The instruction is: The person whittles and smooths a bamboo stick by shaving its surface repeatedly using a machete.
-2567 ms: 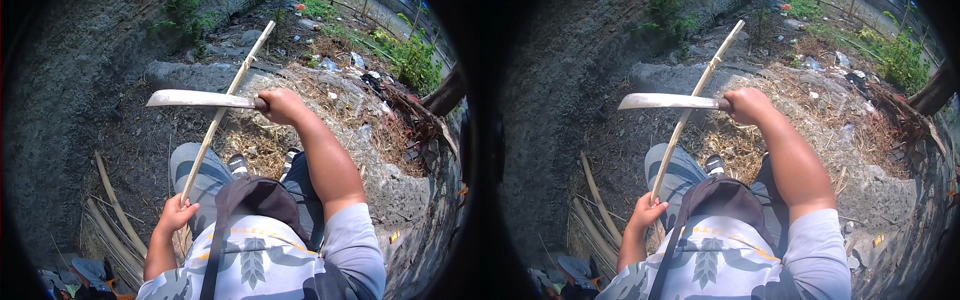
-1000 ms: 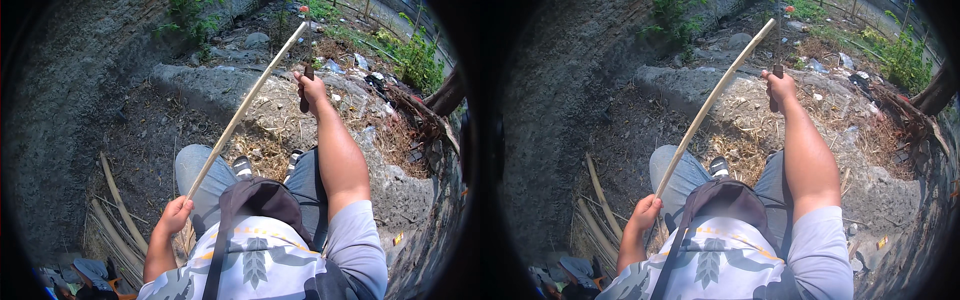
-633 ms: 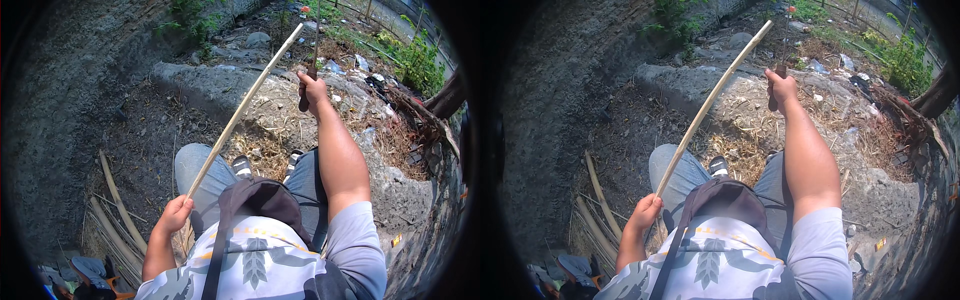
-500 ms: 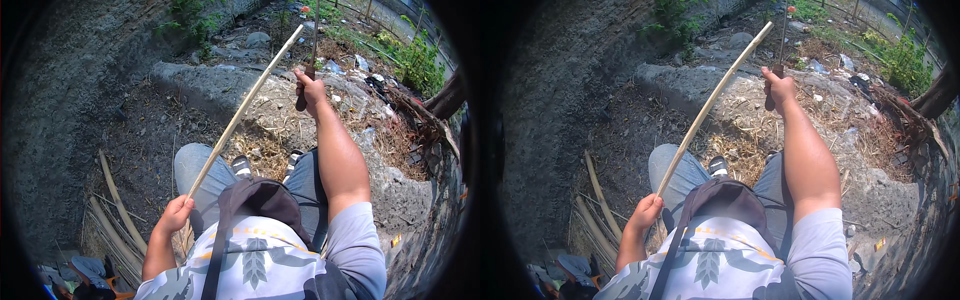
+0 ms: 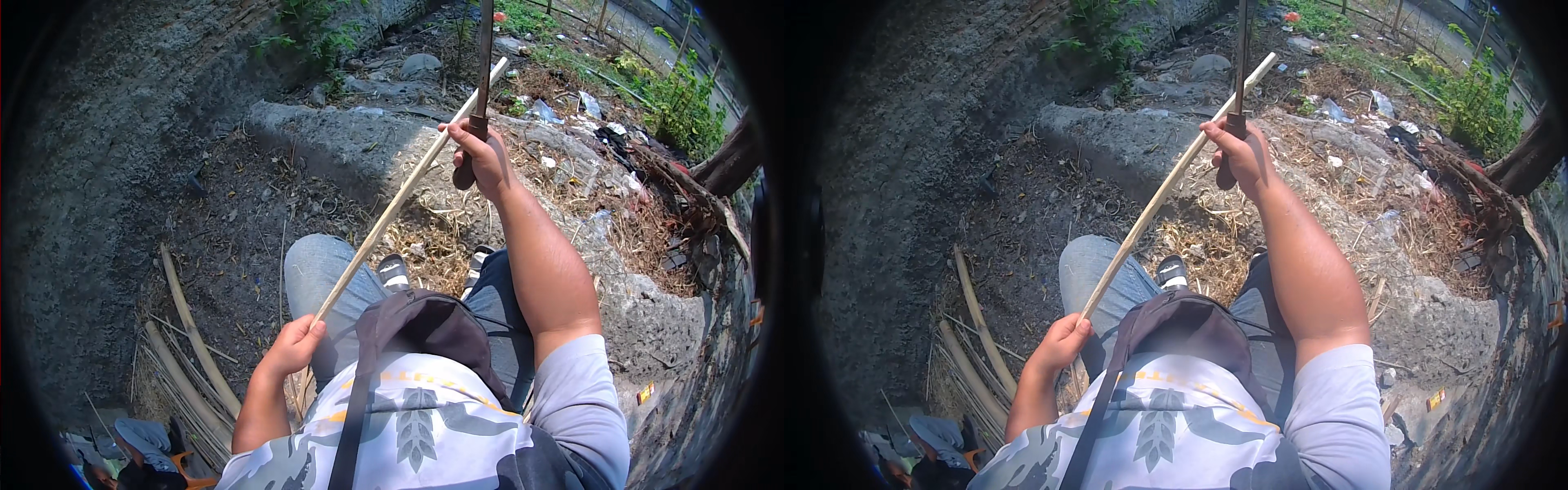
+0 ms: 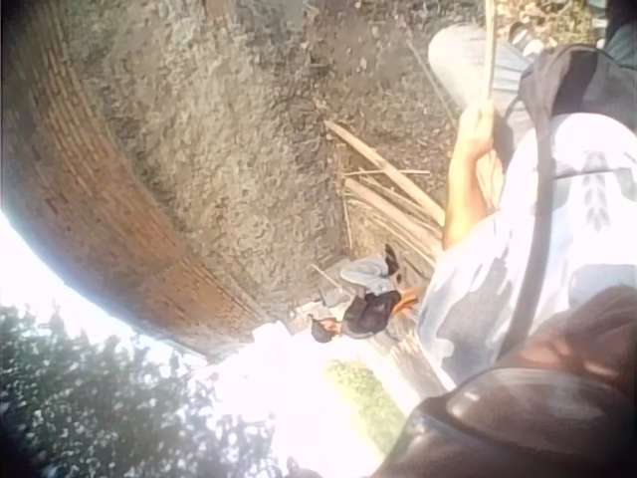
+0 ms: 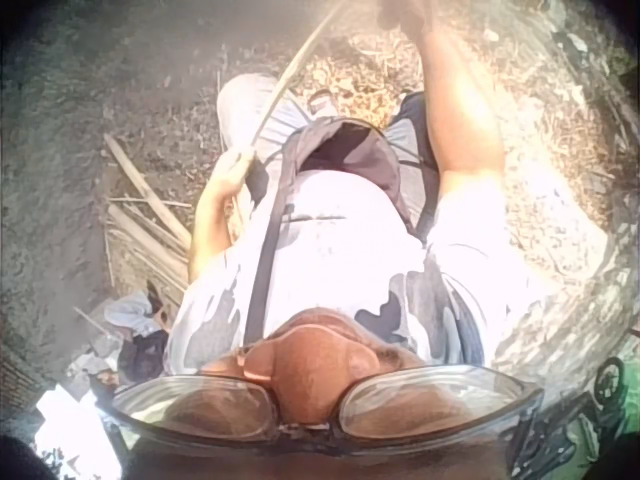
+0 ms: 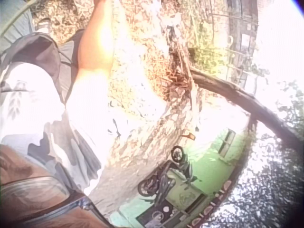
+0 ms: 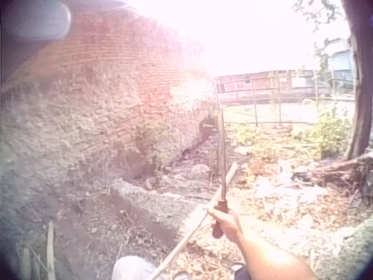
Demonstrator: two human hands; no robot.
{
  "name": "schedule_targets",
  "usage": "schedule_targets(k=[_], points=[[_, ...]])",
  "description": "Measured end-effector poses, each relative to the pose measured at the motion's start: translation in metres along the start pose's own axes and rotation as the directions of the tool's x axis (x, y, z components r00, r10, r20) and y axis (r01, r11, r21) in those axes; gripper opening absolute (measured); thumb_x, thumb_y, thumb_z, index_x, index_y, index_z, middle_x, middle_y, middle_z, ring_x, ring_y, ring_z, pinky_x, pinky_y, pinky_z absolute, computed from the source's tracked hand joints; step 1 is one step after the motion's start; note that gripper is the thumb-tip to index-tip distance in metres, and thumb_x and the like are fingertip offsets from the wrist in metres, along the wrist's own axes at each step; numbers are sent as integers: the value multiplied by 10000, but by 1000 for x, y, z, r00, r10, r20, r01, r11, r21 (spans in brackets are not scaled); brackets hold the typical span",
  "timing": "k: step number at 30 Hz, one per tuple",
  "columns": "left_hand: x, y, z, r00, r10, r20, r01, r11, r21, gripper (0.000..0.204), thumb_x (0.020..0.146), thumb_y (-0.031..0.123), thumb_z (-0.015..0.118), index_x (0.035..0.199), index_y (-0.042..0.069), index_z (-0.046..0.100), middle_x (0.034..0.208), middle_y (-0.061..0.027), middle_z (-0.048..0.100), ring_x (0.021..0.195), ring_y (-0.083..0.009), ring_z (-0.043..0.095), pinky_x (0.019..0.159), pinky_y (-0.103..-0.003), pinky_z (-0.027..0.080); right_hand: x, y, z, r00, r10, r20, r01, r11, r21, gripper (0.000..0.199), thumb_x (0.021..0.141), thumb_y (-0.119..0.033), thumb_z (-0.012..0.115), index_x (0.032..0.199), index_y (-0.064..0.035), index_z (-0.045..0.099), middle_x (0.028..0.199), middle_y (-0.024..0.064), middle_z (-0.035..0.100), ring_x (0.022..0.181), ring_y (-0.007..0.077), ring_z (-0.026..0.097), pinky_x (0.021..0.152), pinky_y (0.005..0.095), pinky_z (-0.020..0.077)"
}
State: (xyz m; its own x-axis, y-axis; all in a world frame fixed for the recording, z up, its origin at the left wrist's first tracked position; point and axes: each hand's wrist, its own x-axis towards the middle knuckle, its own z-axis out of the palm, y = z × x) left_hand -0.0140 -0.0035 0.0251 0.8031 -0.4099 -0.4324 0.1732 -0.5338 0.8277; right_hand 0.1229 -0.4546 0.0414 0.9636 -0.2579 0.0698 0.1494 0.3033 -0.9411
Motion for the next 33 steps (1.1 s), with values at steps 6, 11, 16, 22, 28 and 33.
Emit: schedule_targets(k=[6, 11, 16, 22, 28, 33], points=[[-4, 4, -3, 999, -48, -17, 50, 994, 99, 300, 1022, 320, 662, 938, 35, 620, 796, 60, 544, 722, -59, 452, 600, -277, 423, 2, 7, 0, 1000, 23, -16, -25, 997, -74, 341, 861, -339, 846, 960, -60, 676, 817, 11, 618, 655, 113, 597, 596, 270, 488], [-18, 5, -13, 973, -71, -217, 143, 932, 333, 342, 892, 317, 795, 978, 21, 647, 758, -31, 640, 695, -115, 585, 643, -305, 490, -2, 6, 3, 1000, 12, -12, -13, 997, -78, 342, 875, -325, 831, 990, -55, 653, 841, -3, 601, 628, 87, 566, 565, 247, 470], [-24, -5, -17, 940, 77, -334, 127, 827, 548, 327, 858, 286, 793, 941, 5, 648, 738, -148, 667, 684, -240, 657, 639, -365, 515, 0, 6, 2, 999, 9, -32, -11, 997, -80, 350, 882, -326, 823, 1004, -42, 658, 850, 2, 607, 622, 88, 567, 561, 247, 469], [-23, -4, -13, 860, 221, -459, 88, 823, 561, 327, 867, 286, 769, 757, 16, 620, 637, -177, 626, 584, -315, 649, 561, -418, 488, 4, 6, -7, 999, -26, -41, 22, 995, -99, 364, 886, -360, 821, 983, -44, 670, 827, 8, 619, 615, 96, 586, 560, 264, 486], [-14, -7, -11, 875, 200, -442, 48, 871, 488, 354, 896, 277, 751, 741, 6, 584, 618, -177, 595, 533, -304, 579, 539, -416, 453, 5, 4, -10, 960, -106, -259, -39, 866, -499, 379, 892, -419, 803, 929, -57, 697, 761, 42, 686, 640, 149, 651, 605, 325, 523], [4, -12, -7, 834, 251, -492, -1, 891, 454, 375, 932, 286, 724, 757, 0, 557, 644, -189, 587, 564, -323, 569, 556, -431, 440, -9, -11, 6, 982, -186, 42, 130, 492, -861, 388, 878, -429, 780, 911, -54, 688, 820, 148, 724, 794, 322, 708, 732, 435, 537]])
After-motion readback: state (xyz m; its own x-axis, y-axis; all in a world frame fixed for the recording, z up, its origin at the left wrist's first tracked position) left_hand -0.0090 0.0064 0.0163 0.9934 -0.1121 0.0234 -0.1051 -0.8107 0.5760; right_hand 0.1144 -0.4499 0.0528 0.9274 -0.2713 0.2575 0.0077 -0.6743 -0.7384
